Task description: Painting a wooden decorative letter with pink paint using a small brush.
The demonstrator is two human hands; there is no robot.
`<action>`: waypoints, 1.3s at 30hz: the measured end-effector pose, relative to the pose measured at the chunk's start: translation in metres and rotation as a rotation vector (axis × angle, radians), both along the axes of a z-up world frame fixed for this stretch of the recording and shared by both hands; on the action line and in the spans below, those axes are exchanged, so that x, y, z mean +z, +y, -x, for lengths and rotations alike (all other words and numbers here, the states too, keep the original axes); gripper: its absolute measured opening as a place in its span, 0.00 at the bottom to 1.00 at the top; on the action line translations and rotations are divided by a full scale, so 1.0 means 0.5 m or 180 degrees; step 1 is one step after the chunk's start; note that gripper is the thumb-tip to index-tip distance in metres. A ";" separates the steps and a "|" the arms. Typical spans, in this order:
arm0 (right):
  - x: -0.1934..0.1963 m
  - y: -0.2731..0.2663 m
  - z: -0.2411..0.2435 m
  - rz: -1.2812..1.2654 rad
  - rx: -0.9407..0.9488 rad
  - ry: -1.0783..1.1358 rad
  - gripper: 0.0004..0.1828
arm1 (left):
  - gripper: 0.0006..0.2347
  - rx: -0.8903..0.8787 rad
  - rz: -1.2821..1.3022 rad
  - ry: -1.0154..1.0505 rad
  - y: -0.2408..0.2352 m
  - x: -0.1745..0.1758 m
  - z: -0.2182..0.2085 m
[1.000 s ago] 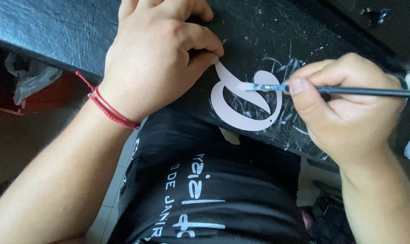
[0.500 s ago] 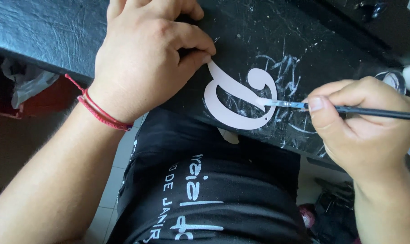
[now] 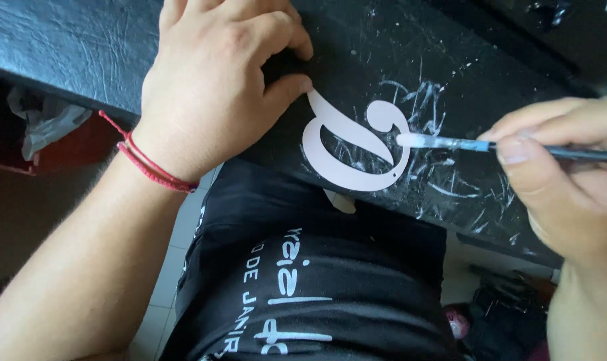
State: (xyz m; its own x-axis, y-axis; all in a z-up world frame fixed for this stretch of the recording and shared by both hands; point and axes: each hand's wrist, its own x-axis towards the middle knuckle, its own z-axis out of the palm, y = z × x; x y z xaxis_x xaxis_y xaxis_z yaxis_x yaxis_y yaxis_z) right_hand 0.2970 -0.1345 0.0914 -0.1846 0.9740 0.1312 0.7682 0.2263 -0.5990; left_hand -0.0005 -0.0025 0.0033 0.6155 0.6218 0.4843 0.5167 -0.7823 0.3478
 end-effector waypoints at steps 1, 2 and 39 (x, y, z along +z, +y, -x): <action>0.006 0.003 0.012 0.0015 0.0003 0.0005 0.06 | 0.07 0.0003 0.0015 0.0005 -0.001 0.000 0.000; 0.011 0.007 0.023 0.0051 0.0018 -0.0082 0.06 | 0.05 0.0026 0.0007 0.0042 0.000 0.000 -0.001; 0.008 0.156 0.124 0.0203 0.0611 -0.0179 0.12 | 0.12 0.0389 0.0158 -0.0344 -0.147 -0.028 0.028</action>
State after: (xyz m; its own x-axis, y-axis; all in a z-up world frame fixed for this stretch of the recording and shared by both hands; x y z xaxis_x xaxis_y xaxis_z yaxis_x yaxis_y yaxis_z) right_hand 0.2351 -0.0563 0.0956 -0.3728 0.9263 0.0547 0.7472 0.3346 -0.5742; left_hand -0.0145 -0.0760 -0.0109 0.4797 0.7136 0.5106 0.5644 -0.6965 0.4431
